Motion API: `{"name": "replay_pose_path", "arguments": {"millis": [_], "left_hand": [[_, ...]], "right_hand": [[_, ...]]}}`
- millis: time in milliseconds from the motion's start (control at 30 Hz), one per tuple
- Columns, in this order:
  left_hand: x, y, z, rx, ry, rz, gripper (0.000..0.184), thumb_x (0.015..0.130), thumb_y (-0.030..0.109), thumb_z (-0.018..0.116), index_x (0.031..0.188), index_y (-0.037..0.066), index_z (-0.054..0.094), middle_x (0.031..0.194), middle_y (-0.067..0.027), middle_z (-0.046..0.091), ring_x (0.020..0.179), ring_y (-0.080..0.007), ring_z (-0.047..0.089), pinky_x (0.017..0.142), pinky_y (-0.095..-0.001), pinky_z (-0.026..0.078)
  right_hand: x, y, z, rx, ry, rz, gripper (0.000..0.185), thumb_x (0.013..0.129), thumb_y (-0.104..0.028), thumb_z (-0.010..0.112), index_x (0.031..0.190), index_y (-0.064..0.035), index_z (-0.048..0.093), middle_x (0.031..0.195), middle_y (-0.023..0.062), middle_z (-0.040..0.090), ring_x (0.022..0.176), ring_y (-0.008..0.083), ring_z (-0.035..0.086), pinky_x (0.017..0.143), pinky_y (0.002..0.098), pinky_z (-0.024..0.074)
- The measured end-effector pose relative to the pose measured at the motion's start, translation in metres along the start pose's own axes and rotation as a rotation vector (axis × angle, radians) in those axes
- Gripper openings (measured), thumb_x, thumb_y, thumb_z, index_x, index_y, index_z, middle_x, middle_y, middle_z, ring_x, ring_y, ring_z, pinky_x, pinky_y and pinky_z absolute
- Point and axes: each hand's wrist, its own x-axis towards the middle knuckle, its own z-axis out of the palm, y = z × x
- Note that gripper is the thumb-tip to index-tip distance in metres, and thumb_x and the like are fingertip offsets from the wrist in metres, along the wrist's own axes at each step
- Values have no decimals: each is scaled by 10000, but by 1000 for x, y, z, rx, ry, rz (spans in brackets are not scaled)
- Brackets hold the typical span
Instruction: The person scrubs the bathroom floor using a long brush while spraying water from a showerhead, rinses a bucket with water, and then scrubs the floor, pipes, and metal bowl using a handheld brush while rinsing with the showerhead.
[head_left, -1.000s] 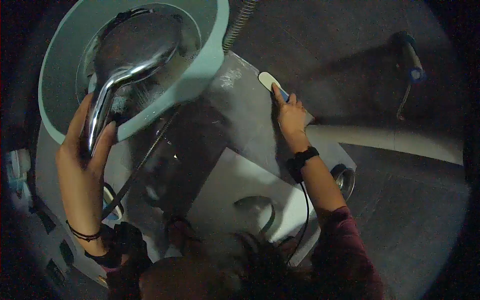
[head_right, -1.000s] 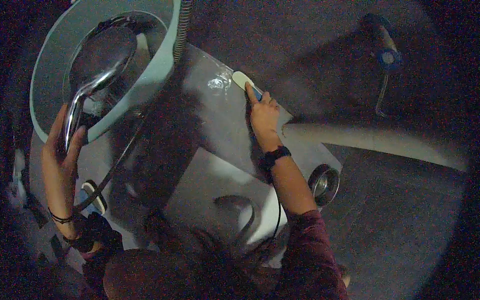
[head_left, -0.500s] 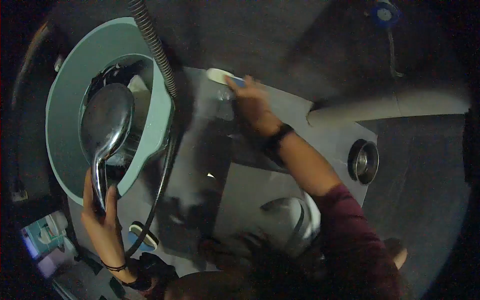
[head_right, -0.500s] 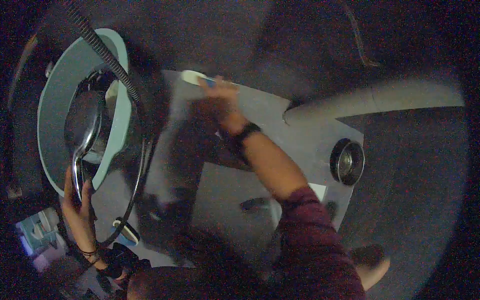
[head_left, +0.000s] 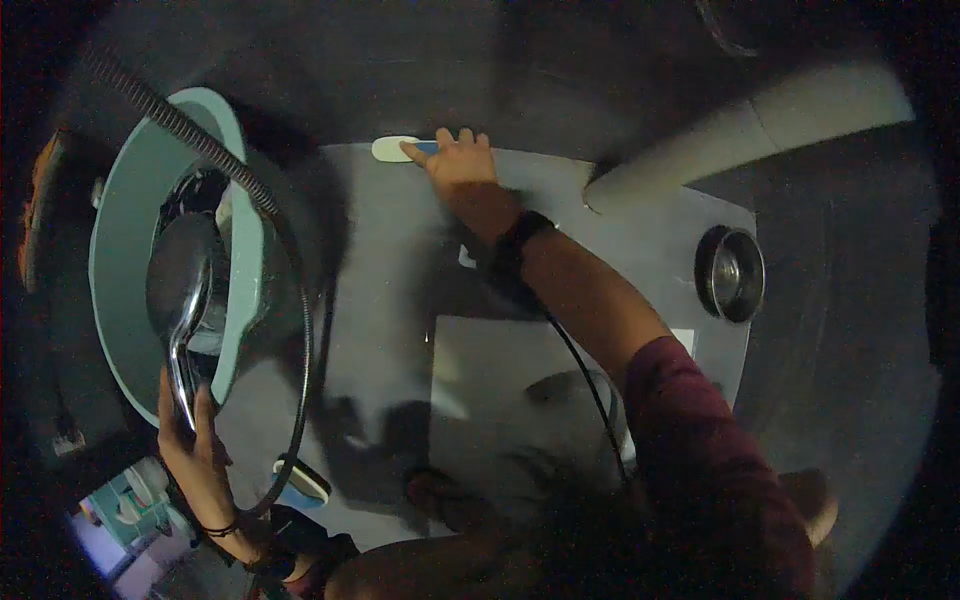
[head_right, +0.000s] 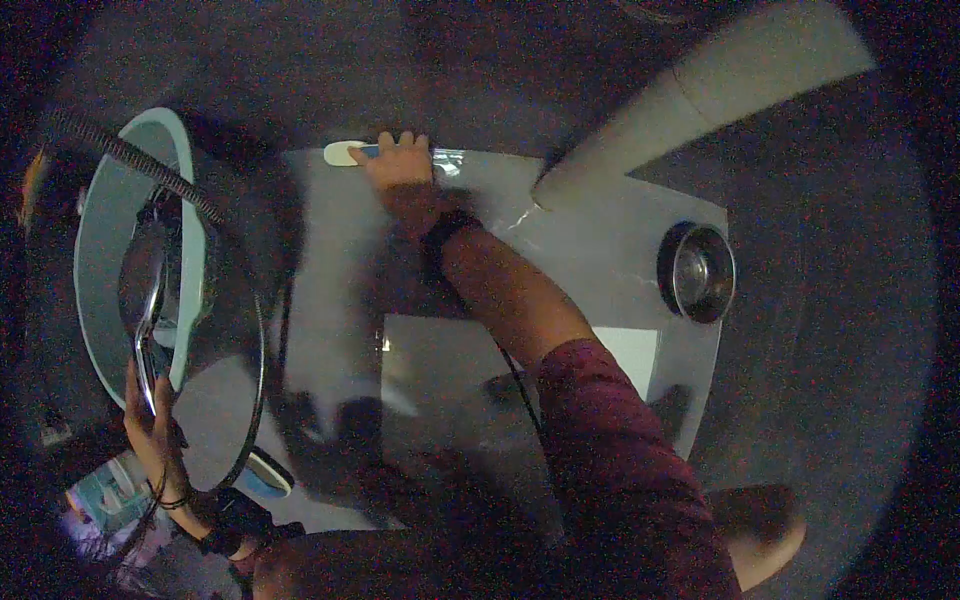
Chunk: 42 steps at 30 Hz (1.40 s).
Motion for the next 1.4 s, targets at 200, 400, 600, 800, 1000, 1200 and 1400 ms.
{"name": "replay_pose_path", "arguments": {"millis": [200,400,600,800,1000,1200,1400], "left_hand": [[-4,1,6,-21,13,3,435,807,182,553,1210,73,433,659,3,494,410,-22,303,351,-185,217],[-1,2,2,-1,-3,52,433,805,212,563,1196,68,446,737,-19,556,393,-27,300,340,-191,225],[-4,8,-1,-6,-39,15,449,802,206,570,1203,57,435,725,-12,538,411,-29,310,350,-188,234],[-6,16,1,-9,-11,0,433,810,200,549,1212,86,434,617,9,475,408,-34,308,348,-200,227],[-3,10,1,12,-14,52,434,800,169,563,1205,71,439,602,8,468,412,-37,305,361,-207,225],[-1,6,0,78,-12,116,439,805,150,555,1209,38,422,640,-14,507,432,-42,324,377,-205,249],[0,2,-1,25,-18,75,452,813,163,550,1225,47,404,698,-3,538,429,-41,324,380,-195,247]], "right_hand": [[-81,40,-17,-132,-254,392,502,764,-149,495,1215,-340,385,764,101,494,700,271,523,562,382,423],[-140,53,-33,722,-266,1116,517,786,-140,494,1262,-97,294,856,157,514,769,284,529,662,386,441],[-126,2,-24,2198,157,1231,279,878,-260,375,1023,-35,451,856,123,517,818,260,524,652,366,427],[-84,33,100,1357,481,467,319,870,-243,414,1055,10,352,982,153,424,900,285,485,829,560,420],[-30,73,-5,2086,1150,1662,392,876,-260,396,1084,53,282,1045,225,358,831,374,475,646,530,528],[-34,74,7,1758,563,1832,403,904,-344,280,1008,40,344,866,177,483,769,307,548,591,383,544],[-26,-26,6,739,-103,472,403,783,-140,566,1073,51,362,917,215,504,782,278,551,640,352,463]]}}
